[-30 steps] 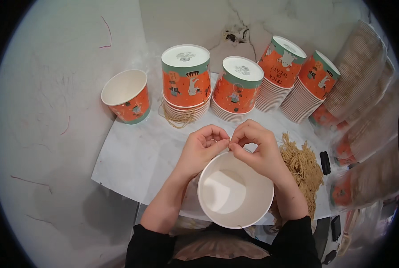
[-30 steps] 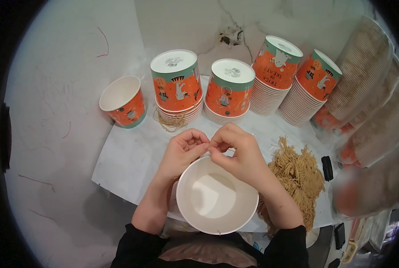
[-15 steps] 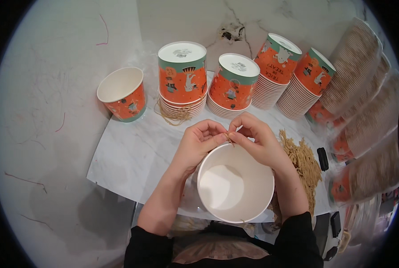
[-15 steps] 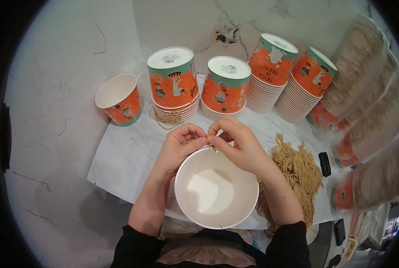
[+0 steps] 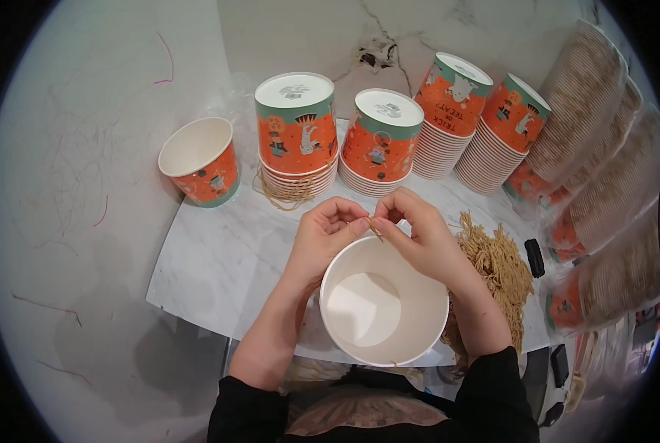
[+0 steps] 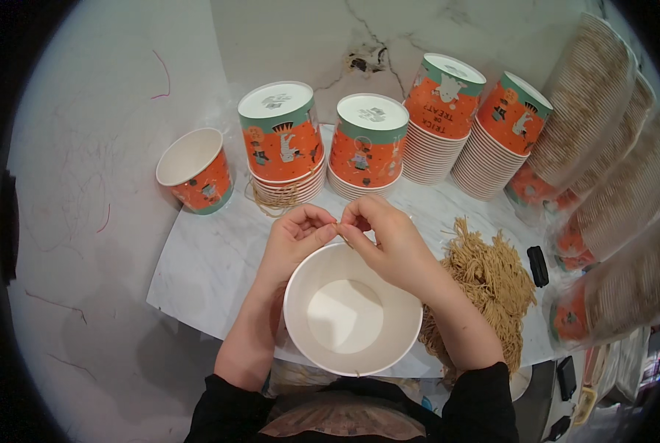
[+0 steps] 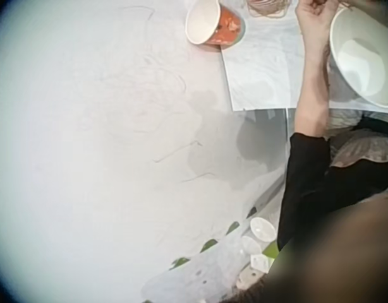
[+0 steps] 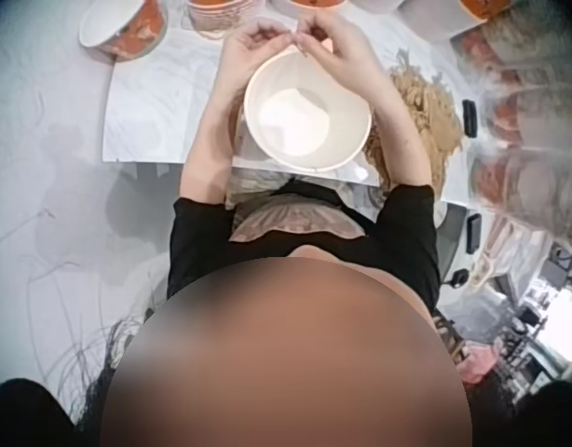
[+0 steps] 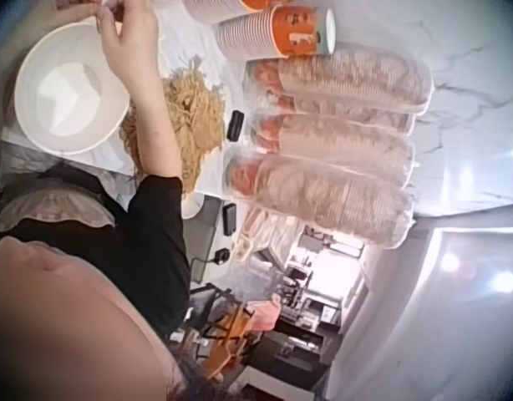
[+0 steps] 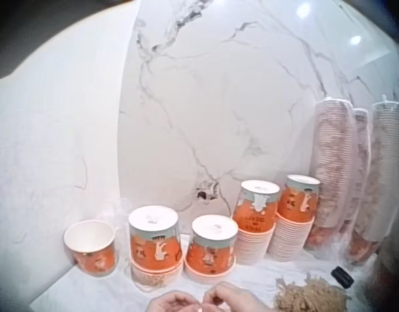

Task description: Attaching rope handles to decorative paper buckets.

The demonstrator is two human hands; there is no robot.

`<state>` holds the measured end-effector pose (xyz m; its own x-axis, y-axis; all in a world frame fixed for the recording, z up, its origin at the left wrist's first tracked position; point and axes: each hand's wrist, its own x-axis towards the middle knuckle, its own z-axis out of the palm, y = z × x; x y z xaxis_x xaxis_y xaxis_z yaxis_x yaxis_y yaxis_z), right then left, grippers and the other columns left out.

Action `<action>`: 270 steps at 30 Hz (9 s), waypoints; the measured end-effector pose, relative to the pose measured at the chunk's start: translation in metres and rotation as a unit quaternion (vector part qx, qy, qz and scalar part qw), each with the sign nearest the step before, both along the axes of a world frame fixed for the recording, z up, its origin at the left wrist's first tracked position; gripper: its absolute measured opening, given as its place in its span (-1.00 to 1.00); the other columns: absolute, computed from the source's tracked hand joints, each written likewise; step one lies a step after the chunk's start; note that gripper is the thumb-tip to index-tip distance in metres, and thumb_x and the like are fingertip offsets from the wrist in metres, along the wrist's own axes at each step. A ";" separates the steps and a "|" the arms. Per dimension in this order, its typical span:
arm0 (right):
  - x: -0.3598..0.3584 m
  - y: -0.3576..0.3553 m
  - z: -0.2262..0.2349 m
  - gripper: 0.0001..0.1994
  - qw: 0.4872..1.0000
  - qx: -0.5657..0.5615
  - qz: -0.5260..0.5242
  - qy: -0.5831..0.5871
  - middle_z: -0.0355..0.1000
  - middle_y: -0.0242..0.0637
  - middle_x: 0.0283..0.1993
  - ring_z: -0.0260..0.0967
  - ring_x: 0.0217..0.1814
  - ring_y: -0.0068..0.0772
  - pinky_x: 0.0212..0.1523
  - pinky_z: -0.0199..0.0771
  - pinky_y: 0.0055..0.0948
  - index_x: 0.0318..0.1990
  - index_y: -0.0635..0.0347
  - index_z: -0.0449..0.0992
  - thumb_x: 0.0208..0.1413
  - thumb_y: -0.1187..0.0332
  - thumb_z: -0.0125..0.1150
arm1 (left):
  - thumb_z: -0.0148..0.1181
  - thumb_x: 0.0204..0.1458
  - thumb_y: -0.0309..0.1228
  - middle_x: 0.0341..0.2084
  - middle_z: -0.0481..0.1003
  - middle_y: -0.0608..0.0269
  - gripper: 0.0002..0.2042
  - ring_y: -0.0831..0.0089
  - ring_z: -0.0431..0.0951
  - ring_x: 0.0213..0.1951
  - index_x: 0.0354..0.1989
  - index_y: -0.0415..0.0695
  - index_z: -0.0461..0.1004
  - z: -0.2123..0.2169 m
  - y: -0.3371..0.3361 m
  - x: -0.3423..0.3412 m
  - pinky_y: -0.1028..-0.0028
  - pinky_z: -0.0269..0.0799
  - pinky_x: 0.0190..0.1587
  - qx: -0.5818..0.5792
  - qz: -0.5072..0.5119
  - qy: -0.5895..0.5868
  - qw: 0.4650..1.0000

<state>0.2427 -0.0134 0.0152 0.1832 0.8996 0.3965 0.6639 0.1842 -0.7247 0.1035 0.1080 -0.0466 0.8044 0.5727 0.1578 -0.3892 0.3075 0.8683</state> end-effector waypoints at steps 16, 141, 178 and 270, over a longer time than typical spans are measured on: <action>0.004 0.001 -0.002 -0.90 1.000 0.015 -0.010 -0.020 0.46 -0.19 -0.33 0.52 -0.29 -0.31 -0.29 0.48 -0.41 -0.28 0.32 0.53 0.08 0.48 0.28 | 0.33 0.04 -0.59 -0.40 0.55 0.28 -0.85 0.71 0.54 -0.43 -0.29 -0.23 0.45 0.001 -0.001 0.002 0.69 0.47 -0.37 0.058 0.093 0.048 0.993; 0.043 0.013 -0.019 -0.90 0.933 -0.201 0.111 0.276 0.50 -0.48 -0.37 0.38 -0.31 -0.74 -0.24 0.39 -0.65 -0.30 0.28 0.55 0.14 0.41 0.24 | 0.28 0.13 -0.48 -0.40 0.56 0.32 -0.87 0.64 0.53 -0.37 -0.21 -0.27 0.56 0.003 0.001 -0.003 0.62 0.47 -0.30 0.002 -0.047 0.112 0.993; 0.054 0.014 -0.022 -0.93 0.849 -0.314 0.180 0.385 0.50 -0.53 -0.28 0.43 -0.18 -0.71 -0.10 0.44 -0.59 -0.31 0.13 0.57 0.12 0.38 0.21 | 0.09 0.23 -0.35 -0.63 0.32 0.46 -0.87 0.76 0.22 -0.69 -0.31 -0.13 0.42 -0.007 0.013 0.000 0.66 0.08 -0.67 -0.086 0.037 0.144 0.985; 0.060 0.025 0.019 -0.57 0.880 0.037 0.012 0.473 0.42 -0.35 0.13 0.38 0.09 -0.60 0.12 0.39 -0.46 0.24 0.23 0.35 0.33 0.21 0.07 | -0.10 0.31 -0.24 0.26 0.34 0.08 -0.53 0.16 0.39 0.25 0.33 -0.21 0.21 -0.034 0.033 -0.013 0.13 0.38 0.27 -0.251 -0.106 -0.247 0.930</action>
<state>0.3024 0.0114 0.0345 0.4438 0.8860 0.1343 -0.2353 0.2599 -0.9365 0.0905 0.1406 -0.0806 0.8077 0.5111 0.2940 -0.5874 0.7406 0.3263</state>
